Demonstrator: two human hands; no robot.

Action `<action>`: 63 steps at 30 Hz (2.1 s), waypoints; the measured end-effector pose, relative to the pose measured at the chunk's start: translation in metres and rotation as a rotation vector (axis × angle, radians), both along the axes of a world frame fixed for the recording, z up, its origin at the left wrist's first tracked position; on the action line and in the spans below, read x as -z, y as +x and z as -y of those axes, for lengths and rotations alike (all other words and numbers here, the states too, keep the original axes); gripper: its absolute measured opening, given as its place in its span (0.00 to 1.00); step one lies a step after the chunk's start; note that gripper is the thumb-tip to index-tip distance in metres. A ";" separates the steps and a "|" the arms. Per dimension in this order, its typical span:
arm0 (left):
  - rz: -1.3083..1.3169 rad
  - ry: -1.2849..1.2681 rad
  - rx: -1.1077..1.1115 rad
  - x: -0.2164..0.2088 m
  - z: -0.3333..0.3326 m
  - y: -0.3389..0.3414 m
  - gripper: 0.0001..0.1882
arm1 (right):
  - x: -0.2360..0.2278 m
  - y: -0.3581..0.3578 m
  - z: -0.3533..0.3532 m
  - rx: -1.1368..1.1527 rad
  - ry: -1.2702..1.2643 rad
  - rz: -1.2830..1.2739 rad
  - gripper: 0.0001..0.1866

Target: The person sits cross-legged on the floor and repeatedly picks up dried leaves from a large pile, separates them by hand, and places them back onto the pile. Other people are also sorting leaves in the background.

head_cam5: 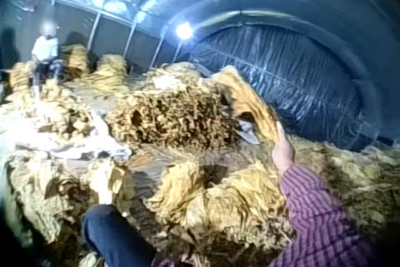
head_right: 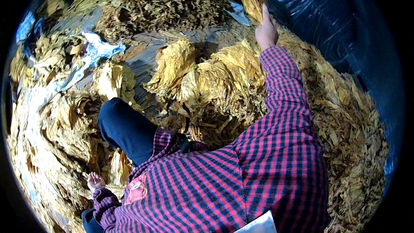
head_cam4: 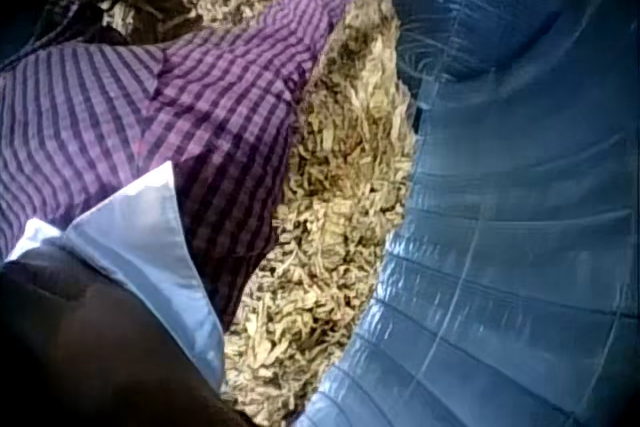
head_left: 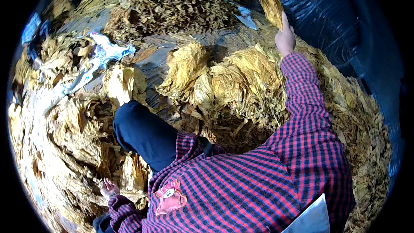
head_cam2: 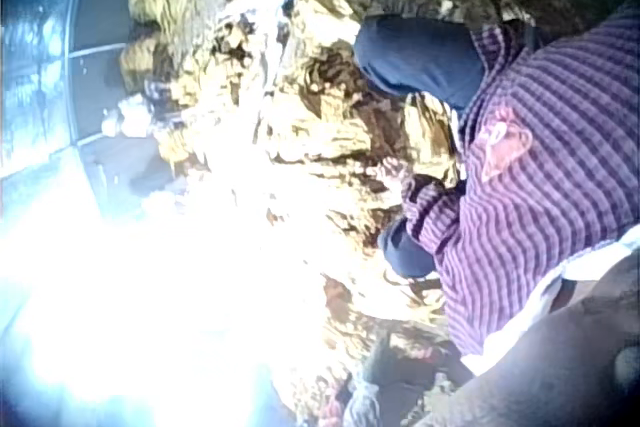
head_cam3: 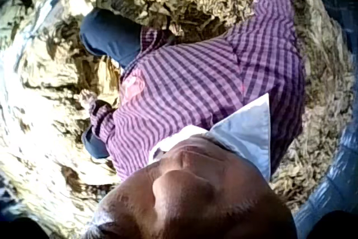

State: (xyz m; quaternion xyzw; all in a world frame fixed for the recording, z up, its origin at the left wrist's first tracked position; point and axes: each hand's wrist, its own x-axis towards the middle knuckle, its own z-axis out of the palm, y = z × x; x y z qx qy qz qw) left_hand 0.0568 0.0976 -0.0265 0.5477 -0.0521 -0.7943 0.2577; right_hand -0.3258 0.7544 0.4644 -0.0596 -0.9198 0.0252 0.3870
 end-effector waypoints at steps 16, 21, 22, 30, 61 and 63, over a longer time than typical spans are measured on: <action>0.098 -0.090 0.416 -0.020 0.000 -0.040 0.14 | 0.123 0.086 -0.050 0.543 0.067 0.948 0.29; 0.096 -0.177 0.440 -0.023 -0.001 -0.045 0.15 | 0.117 0.081 -0.049 0.633 -0.498 0.645 0.27; 0.082 -0.185 0.439 -0.023 -0.001 -0.045 0.15 | 0.111 0.075 -0.057 0.606 -0.469 0.713 0.26; 0.057 -0.130 0.480 -0.021 0.016 -0.047 0.14 | 0.071 0.008 -0.154 0.154 -0.930 0.155 0.27; 0.220 -0.257 0.569 -0.031 0.016 -0.051 0.13 | 0.049 0.030 -0.131 0.605 -0.190 0.356 0.20; 0.210 -0.260 0.583 -0.031 0.014 -0.051 0.14 | 0.062 0.033 -0.112 0.590 -0.162 0.621 0.27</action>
